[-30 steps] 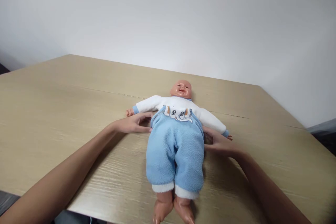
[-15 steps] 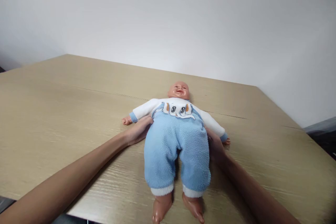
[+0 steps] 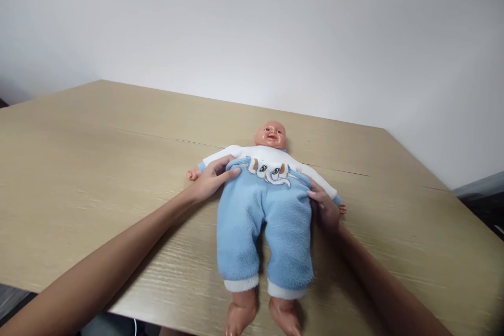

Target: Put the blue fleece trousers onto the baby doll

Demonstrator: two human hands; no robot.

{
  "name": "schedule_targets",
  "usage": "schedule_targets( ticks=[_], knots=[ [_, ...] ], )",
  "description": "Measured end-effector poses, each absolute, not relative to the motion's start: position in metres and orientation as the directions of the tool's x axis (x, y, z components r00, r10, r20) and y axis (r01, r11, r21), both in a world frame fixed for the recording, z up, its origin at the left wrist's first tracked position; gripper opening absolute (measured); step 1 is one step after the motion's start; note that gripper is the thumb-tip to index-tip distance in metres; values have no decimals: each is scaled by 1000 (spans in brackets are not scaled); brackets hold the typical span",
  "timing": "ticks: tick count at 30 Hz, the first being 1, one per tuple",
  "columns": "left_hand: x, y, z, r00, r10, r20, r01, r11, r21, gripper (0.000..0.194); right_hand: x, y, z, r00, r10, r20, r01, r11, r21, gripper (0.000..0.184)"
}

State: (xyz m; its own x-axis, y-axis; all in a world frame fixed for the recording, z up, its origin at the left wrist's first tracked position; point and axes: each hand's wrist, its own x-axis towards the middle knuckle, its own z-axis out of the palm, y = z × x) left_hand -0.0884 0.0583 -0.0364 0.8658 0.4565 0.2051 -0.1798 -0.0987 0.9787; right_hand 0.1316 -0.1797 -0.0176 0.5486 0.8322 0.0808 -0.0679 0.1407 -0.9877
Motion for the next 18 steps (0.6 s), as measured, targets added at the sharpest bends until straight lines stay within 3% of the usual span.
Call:
schedule_targets(
  ticks=[6,10,12,15,18],
  knots=[
    [-74,59,-40,844,491,216,-172,-133,976,37,147,-169,-28,616,785,59,-26,96,-995,26],
    [-88,72,-45,891,417,181,-40,-325,945,35,158,-183,-35,555,826,96,315,-102,-943,39],
    [-96,77,-49,913,370,172,0,-421,907,32,159,-190,-38,555,826,100,389,-152,-909,41],
    [-100,75,-53,919,372,129,29,-389,921,38,149,-188,-46,652,758,10,149,-115,-982,38],
    [-94,63,-58,878,472,79,20,-201,979,43,132,-178,-56,710,691,-136,-193,5,-981,43]
  ],
)
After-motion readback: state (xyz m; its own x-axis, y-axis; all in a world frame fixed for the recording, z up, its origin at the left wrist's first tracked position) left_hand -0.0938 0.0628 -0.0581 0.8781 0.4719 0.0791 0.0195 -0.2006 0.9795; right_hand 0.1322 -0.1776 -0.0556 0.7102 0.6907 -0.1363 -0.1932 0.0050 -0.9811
